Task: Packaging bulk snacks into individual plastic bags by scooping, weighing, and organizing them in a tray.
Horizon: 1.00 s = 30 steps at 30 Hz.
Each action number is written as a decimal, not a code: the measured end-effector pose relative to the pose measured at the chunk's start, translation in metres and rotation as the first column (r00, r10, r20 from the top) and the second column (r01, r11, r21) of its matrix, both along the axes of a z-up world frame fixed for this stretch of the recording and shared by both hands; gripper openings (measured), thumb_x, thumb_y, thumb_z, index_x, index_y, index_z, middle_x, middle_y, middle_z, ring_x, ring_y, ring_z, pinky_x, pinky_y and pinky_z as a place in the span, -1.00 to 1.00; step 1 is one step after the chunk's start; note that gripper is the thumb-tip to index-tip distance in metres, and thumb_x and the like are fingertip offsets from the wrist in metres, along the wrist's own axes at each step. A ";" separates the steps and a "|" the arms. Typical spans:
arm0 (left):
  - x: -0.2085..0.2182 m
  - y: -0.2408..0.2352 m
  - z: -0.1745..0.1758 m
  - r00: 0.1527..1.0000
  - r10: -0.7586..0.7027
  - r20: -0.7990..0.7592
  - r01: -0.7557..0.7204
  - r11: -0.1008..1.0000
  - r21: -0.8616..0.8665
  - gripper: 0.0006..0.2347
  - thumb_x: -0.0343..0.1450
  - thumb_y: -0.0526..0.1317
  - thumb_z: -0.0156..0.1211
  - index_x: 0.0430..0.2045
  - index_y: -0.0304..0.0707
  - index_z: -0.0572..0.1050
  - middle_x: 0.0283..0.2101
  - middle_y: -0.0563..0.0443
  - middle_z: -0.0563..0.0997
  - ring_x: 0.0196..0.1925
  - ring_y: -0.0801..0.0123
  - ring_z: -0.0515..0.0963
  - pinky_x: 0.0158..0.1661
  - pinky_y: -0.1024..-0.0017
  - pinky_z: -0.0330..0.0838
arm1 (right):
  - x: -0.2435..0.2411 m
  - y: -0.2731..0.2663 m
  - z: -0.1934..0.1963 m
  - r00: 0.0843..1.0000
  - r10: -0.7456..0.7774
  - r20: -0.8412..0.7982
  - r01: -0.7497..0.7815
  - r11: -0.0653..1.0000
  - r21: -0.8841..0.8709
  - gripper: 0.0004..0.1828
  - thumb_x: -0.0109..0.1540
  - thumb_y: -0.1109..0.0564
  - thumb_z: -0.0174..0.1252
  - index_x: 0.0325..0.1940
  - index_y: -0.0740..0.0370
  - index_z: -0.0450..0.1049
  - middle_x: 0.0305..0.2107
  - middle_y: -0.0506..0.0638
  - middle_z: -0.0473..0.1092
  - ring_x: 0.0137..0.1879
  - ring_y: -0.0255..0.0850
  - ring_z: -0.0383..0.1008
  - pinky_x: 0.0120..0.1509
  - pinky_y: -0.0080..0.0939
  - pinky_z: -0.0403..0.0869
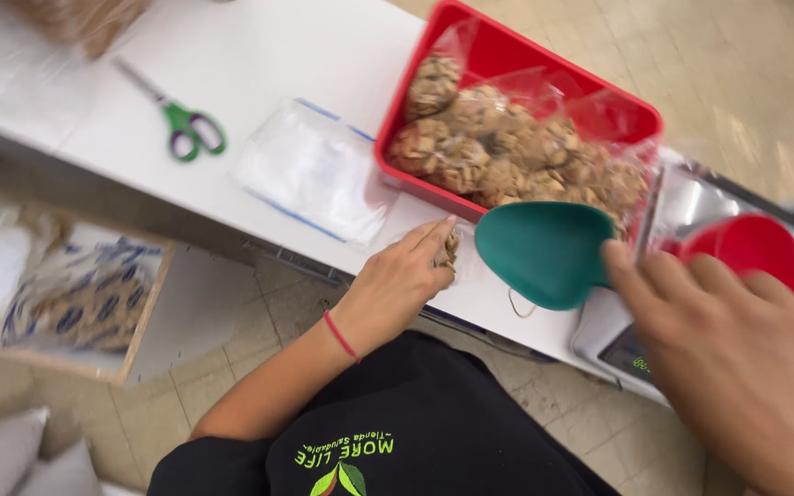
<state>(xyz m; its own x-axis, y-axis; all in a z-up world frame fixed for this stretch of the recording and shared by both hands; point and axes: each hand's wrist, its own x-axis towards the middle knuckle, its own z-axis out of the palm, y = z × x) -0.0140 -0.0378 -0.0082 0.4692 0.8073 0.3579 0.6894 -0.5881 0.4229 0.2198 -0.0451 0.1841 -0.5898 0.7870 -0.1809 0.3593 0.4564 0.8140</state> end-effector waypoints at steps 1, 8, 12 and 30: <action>-0.006 -0.011 0.005 0.997 0.046 0.056 -0.047 0.999 0.018 -0.91 0.28 -0.37 0.22 -0.61 -0.28 0.42 0.25 -0.31 0.33 0.25 0.01 0.37 -0.40 0.29 0.56 | 0.006 0.000 0.003 0.999 -0.045 -0.026 0.046 0.998 0.050 -0.43 0.15 -0.04 0.02 0.27 -0.35 0.27 -0.17 -0.47 0.41 -0.13 -0.46 0.52 -0.29 -0.45 0.40; -0.038 -0.121 -0.010 0.914 0.370 0.165 -0.331 0.917 -0.221 -0.89 0.27 -0.39 0.15 -0.66 -0.16 0.46 0.30 -0.32 0.27 0.33 -0.04 0.31 -0.07 0.15 0.50 | 0.028 0.032 -0.070 0.791 0.022 -0.612 -0.155 0.974 -0.165 -0.38 0.21 -0.11 0.19 0.39 -0.23 0.41 0.02 -0.19 0.52 -0.07 -0.26 0.58 -0.34 -0.19 0.46; -0.062 -0.182 0.000 0.802 0.594 0.059 -0.558 0.781 -0.280 -0.80 0.27 -0.46 0.22 -0.76 -0.26 0.37 0.34 -0.40 0.20 0.33 -0.16 0.29 -0.05 0.17 0.57 | -0.017 0.034 -0.117 0.608 -0.069 -0.791 -0.351 0.870 -0.346 -0.46 0.19 -0.07 0.21 0.26 -0.04 0.46 0.01 -0.11 0.50 0.03 -0.17 0.52 -0.09 -0.14 0.46; -0.253 -0.300 -0.123 0.612 0.791 0.012 -0.716 0.560 -0.416 -0.96 0.31 -0.36 0.21 -0.57 -0.22 0.54 0.34 -0.26 0.22 0.32 -0.12 0.28 -0.03 0.20 0.49 | -0.527 -0.026 -0.423 0.422 0.477 -0.771 -0.741 0.672 0.010 -0.87 0.06 0.07 0.20 -0.33 -0.08 0.43 -0.48 -0.15 0.32 -0.38 -0.16 0.43 -0.29 -0.14 0.33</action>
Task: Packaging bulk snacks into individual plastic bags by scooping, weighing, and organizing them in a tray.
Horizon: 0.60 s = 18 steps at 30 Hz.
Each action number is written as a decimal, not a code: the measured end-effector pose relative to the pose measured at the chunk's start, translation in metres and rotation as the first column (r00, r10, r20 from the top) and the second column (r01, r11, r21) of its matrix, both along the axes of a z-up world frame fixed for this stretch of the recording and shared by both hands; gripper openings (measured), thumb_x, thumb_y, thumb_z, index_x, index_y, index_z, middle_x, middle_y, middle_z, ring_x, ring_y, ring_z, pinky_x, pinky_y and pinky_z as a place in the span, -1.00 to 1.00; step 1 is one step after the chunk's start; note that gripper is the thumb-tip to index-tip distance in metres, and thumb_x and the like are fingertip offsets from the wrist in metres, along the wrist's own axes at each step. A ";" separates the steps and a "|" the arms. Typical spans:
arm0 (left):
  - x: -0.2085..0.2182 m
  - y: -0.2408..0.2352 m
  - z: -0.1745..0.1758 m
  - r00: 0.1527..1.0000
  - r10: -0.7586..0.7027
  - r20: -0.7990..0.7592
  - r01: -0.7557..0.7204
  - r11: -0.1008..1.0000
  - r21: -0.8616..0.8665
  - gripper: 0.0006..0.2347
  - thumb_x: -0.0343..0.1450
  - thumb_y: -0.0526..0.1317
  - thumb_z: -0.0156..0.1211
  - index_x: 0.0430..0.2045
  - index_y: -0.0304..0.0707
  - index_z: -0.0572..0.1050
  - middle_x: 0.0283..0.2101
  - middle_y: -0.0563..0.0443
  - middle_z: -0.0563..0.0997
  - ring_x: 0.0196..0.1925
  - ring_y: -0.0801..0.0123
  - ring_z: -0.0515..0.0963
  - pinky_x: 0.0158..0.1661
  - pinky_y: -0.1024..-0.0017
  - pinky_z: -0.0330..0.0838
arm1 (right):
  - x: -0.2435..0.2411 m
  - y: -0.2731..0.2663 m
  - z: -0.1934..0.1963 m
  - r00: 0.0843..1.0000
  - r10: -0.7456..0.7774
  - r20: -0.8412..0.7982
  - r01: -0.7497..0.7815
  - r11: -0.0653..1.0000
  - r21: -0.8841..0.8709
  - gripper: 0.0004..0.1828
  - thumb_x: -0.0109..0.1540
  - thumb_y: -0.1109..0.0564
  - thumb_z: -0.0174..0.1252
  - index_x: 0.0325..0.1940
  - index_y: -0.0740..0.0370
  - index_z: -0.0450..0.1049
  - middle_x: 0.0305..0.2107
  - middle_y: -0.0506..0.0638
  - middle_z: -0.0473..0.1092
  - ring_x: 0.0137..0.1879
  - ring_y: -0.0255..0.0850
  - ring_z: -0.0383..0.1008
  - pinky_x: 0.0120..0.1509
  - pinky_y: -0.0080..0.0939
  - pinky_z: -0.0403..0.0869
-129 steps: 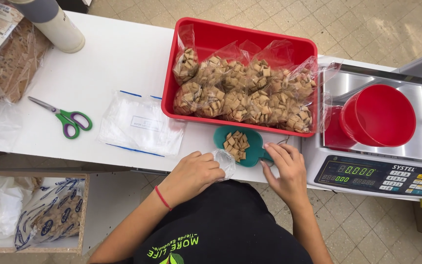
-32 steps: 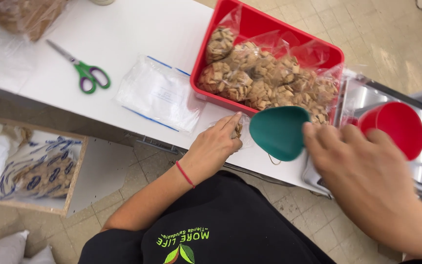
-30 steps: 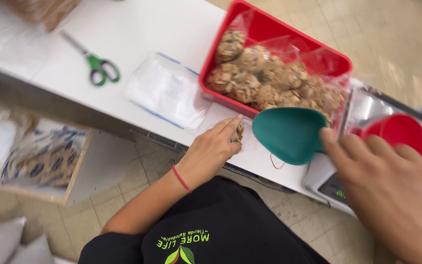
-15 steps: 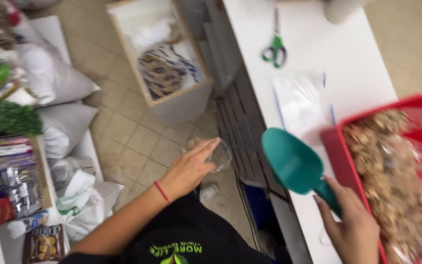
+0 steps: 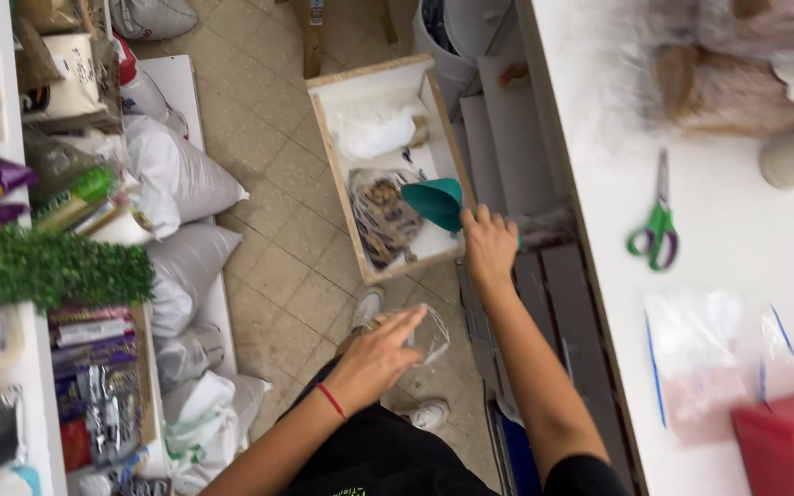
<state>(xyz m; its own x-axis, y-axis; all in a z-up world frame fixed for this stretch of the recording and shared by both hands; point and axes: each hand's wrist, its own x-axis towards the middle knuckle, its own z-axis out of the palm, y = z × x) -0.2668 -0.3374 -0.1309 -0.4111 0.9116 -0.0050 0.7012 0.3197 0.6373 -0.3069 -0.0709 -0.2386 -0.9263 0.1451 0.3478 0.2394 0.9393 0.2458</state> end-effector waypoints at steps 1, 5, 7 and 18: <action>-0.017 0.005 0.000 0.998 -0.045 0.041 0.048 0.997 -0.055 -0.87 0.26 -0.46 0.21 -0.64 -0.17 0.51 0.39 -0.29 0.14 0.34 -0.16 0.25 -0.13 0.22 0.57 | -0.035 0.005 -0.022 0.998 0.050 0.043 -0.053 0.997 0.055 -0.96 0.05 0.08 0.09 -0.48 -0.08 0.36 -0.54 -0.11 0.28 -0.48 -0.08 0.38 -0.40 -0.05 0.27; -0.071 0.008 -0.003 0.989 -0.090 0.121 0.103 0.989 -0.104 -0.84 0.27 -0.47 0.27 -0.68 -0.19 0.51 0.40 -0.32 0.12 0.33 -0.13 0.27 -0.15 0.28 0.63 | -0.103 0.003 -0.092 0.946 0.136 0.295 -0.160 0.986 0.057 -0.91 0.12 0.16 0.13 -0.32 -0.01 0.47 -0.42 -0.10 0.36 -0.41 -0.07 0.42 -0.37 -0.07 0.33; -0.089 0.011 -0.010 0.980 -0.096 0.174 0.102 0.995 -0.025 -0.88 0.32 -0.37 0.27 -0.65 -0.21 0.51 0.38 -0.34 0.14 0.34 -0.13 0.26 -0.07 0.13 0.56 | -0.121 0.003 -0.127 0.849 0.103 0.519 -0.177 0.980 0.094 -0.82 0.20 0.17 0.13 -0.10 0.11 0.45 -0.02 0.11 0.35 -0.22 0.02 0.46 -0.14 0.07 0.47; -0.146 0.020 -0.038 0.948 -0.146 0.284 0.136 0.989 0.054 -0.87 0.25 -0.54 0.23 -0.53 -0.29 0.54 0.35 -0.45 0.16 0.38 -0.17 0.19 -0.07 0.01 0.49 | -0.167 0.015 -0.175 0.565 0.087 0.821 -0.340 0.931 0.135 -0.71 0.25 0.19 0.01 0.06 0.18 0.44 -0.04 0.17 0.34 -0.05 0.04 0.44 0.02 0.05 0.41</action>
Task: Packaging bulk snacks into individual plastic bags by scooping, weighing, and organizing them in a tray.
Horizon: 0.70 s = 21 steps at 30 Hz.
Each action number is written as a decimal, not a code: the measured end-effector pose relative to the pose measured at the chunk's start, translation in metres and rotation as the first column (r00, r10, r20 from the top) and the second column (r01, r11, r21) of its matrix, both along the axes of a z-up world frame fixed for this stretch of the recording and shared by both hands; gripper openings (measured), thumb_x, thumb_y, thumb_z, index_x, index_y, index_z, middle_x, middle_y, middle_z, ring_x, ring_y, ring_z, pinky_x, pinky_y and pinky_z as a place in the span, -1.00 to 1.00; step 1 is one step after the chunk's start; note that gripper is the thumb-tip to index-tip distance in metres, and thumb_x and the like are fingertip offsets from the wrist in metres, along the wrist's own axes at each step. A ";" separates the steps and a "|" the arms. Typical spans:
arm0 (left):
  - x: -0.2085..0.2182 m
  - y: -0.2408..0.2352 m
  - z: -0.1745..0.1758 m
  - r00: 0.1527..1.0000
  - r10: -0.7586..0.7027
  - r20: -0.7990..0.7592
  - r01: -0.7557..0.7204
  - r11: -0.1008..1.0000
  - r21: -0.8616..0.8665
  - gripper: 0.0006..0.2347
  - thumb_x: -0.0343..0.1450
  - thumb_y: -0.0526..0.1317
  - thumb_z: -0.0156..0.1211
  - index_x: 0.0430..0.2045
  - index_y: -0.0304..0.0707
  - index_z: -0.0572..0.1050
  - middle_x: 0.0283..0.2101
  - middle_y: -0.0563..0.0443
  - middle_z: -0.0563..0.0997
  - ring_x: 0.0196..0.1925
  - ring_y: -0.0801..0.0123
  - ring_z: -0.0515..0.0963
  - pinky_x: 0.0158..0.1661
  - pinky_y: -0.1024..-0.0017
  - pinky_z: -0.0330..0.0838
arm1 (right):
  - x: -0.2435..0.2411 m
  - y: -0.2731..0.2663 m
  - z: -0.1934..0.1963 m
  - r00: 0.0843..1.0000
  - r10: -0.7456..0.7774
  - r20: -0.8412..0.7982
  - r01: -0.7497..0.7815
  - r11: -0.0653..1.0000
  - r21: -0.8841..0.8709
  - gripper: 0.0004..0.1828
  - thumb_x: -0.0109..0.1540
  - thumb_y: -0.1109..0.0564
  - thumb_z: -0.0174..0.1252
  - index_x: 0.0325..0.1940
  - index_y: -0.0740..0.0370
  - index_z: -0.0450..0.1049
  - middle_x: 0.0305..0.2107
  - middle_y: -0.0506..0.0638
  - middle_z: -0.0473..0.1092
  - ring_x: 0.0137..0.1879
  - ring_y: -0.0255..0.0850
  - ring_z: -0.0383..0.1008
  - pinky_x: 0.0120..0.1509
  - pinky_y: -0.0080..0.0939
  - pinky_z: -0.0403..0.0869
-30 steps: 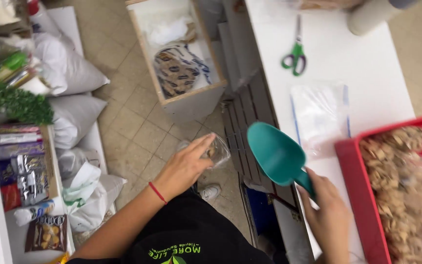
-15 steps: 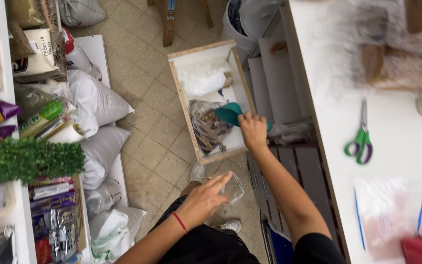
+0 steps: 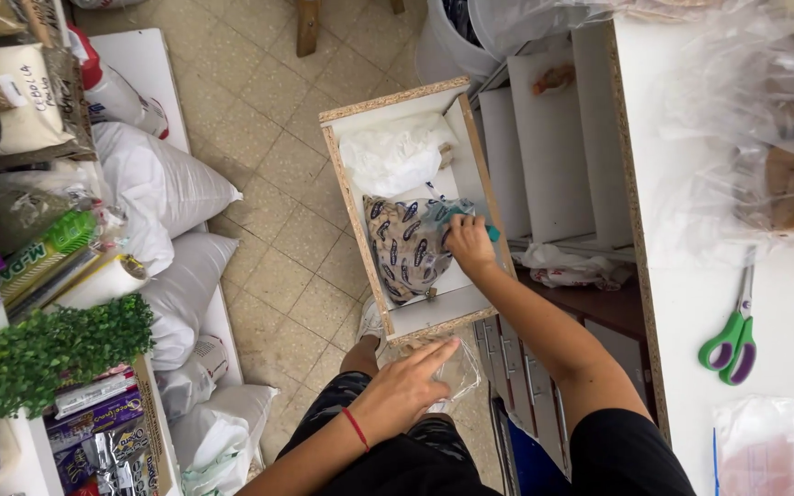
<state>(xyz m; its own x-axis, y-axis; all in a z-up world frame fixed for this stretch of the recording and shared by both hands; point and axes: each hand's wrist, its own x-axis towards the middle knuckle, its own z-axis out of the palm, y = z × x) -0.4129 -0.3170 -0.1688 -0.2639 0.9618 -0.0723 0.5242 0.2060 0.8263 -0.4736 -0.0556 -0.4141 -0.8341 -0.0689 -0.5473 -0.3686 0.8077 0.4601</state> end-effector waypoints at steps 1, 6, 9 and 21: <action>-0.003 0.000 -0.001 1.000 0.010 0.020 -0.011 1.000 0.020 -0.86 0.24 -0.56 0.18 -0.55 -0.32 0.51 0.34 -0.48 0.17 0.38 -0.19 0.19 -0.15 0.02 0.52 | 0.000 0.001 0.001 0.996 -0.055 0.077 0.055 0.998 0.000 -0.67 0.25 0.18 0.04 0.10 0.23 0.39 -0.04 0.16 0.34 -0.01 0.03 0.43 0.03 0.02 0.42; -0.006 0.005 -0.012 1.000 0.010 0.000 -0.010 1.000 0.028 -0.87 0.26 -0.53 0.21 -0.62 -0.29 0.49 0.33 -0.48 0.19 0.35 -0.20 0.24 -0.09 0.05 0.52 | -0.002 0.009 0.028 0.940 -0.263 0.216 0.286 0.955 -0.082 -0.58 0.17 0.21 0.18 0.11 0.01 0.35 -0.14 -0.06 0.45 -0.15 -0.13 0.53 -0.15 -0.11 0.46; -0.007 0.007 -0.012 1.000 0.012 0.010 -0.012 1.000 0.006 -0.87 0.29 -0.51 0.17 -0.62 -0.26 0.48 0.34 -0.45 0.19 0.35 -0.18 0.25 -0.23 0.10 0.57 | -0.001 0.010 0.028 0.898 -0.314 0.309 0.353 0.932 -0.080 -0.51 0.16 0.24 0.20 0.17 0.00 0.34 -0.11 -0.08 0.46 -0.15 -0.17 0.55 -0.18 -0.14 0.49; -0.006 0.002 -0.015 0.996 0.077 0.050 -0.079 0.996 0.045 -0.84 0.30 -0.50 0.18 -0.66 -0.23 0.44 0.36 -0.42 0.19 0.34 -0.23 0.27 -0.20 0.10 0.59 | 0.018 -0.007 0.009 0.695 -0.649 0.310 0.716 0.588 -0.375 -0.64 0.22 0.10 0.19 0.05 0.11 0.26 -0.25 0.04 0.46 -0.20 0.02 0.52 -0.25 0.01 0.47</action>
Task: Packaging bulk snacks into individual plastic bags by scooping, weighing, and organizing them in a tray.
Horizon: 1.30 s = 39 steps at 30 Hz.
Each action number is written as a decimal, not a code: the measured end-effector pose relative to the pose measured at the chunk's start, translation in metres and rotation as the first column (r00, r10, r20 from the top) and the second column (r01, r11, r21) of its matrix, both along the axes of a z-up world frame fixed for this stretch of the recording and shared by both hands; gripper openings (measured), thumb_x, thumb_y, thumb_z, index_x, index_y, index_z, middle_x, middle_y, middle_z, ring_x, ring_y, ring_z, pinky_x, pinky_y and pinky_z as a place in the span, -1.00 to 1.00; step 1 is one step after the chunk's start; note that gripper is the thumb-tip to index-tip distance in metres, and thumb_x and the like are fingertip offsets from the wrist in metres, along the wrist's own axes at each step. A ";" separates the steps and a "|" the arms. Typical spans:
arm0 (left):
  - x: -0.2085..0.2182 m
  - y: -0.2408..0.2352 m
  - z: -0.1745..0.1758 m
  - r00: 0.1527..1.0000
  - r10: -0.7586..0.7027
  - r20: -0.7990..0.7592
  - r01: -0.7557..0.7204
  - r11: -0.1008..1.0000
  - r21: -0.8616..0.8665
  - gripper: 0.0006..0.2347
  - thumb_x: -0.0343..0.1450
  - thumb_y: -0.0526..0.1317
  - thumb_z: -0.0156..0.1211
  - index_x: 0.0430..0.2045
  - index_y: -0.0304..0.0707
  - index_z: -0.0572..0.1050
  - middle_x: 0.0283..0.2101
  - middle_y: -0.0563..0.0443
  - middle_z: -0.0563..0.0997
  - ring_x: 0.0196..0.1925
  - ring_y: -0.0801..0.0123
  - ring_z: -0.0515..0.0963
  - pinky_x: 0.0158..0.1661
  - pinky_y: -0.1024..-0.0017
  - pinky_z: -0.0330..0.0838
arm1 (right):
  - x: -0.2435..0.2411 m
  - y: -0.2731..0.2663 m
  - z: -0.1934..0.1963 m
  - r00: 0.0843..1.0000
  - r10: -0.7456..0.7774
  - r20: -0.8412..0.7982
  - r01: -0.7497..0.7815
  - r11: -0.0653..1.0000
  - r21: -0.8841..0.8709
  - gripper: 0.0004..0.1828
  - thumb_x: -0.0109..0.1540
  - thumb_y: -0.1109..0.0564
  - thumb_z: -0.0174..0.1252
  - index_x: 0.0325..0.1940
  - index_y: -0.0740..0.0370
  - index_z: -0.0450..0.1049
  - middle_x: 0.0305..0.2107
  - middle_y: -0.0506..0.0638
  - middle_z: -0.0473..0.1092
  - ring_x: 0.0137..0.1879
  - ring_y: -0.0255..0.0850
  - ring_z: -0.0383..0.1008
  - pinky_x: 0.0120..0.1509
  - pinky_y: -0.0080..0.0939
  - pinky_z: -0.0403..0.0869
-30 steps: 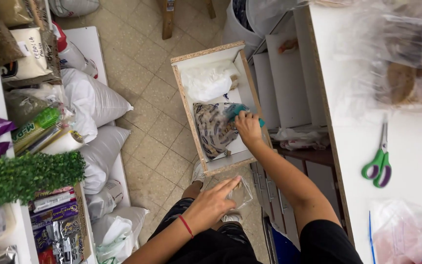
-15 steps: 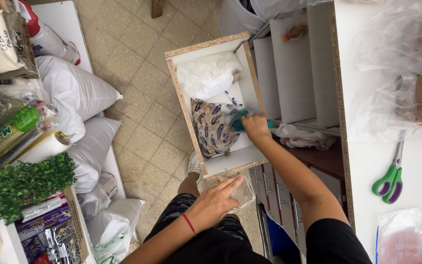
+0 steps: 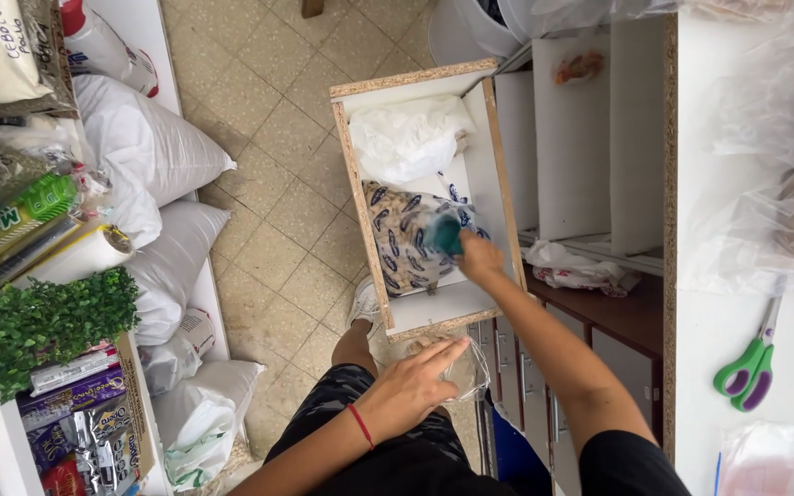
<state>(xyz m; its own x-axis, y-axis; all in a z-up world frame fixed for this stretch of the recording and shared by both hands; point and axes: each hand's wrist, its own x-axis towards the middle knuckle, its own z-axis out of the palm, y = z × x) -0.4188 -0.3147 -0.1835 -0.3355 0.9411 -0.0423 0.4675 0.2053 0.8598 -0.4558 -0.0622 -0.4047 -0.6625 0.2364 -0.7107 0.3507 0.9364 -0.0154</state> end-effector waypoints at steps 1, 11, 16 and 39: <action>-0.002 0.000 0.001 1.000 0.022 0.002 -0.022 1.000 0.021 -0.82 0.28 -0.51 0.18 -0.68 -0.24 0.39 0.36 -0.41 0.20 0.35 -0.21 0.27 -0.20 0.07 0.57 | -0.004 -0.010 0.005 0.992 -0.124 0.032 0.126 0.990 -0.068 -0.60 0.23 0.09 0.20 0.06 0.15 0.21 -0.23 0.11 0.46 -0.14 0.10 0.52 -0.14 0.09 0.49; -0.001 -0.008 -0.004 0.999 0.023 -0.047 -0.023 1.000 -0.001 -0.80 0.28 -0.53 0.10 -0.72 -0.25 0.33 0.35 -0.46 0.19 0.35 -0.22 0.28 -0.26 0.13 0.59 | 0.013 0.009 -0.060 0.844 0.268 -0.464 -0.262 0.962 0.079 -0.73 -0.06 0.41 0.16 -0.39 0.15 0.33 -0.44 -0.03 0.37 -0.30 -0.06 0.39 -0.57 -0.01 0.33; -0.004 -0.008 -0.004 0.998 0.063 -0.006 -0.063 0.998 0.020 -0.81 0.30 -0.53 0.16 -0.68 -0.25 0.41 0.35 -0.46 0.20 0.36 -0.20 0.26 -0.17 0.19 0.58 | -0.006 0.005 -0.064 0.985 -0.174 0.010 0.174 0.983 -0.059 -0.51 0.23 0.07 -0.15 0.24 0.10 -0.01 -0.34 0.25 0.40 -0.20 0.20 0.44 -0.10 0.12 0.34; -0.012 -0.015 0.001 0.990 0.134 -0.042 -0.131 0.990 0.056 -0.77 0.28 -0.54 0.19 -0.72 -0.34 0.29 0.34 -0.50 0.18 0.34 -0.29 0.26 0.01 0.01 0.47 | -0.017 -0.019 -0.033 0.877 -0.397 -0.272 0.240 0.851 -0.466 -0.63 0.12 0.26 0.06 0.01 0.02 0.36 -0.08 0.05 0.47 -0.05 0.05 0.48 -0.05 -0.05 0.43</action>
<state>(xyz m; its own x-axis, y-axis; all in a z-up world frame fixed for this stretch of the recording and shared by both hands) -0.4308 -0.3300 -0.1820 -0.4578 0.8887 0.0246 0.4783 0.2229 0.8495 -0.4727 -0.0810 -0.4379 -0.8203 0.2200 -0.5280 0.5259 0.6529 -0.5451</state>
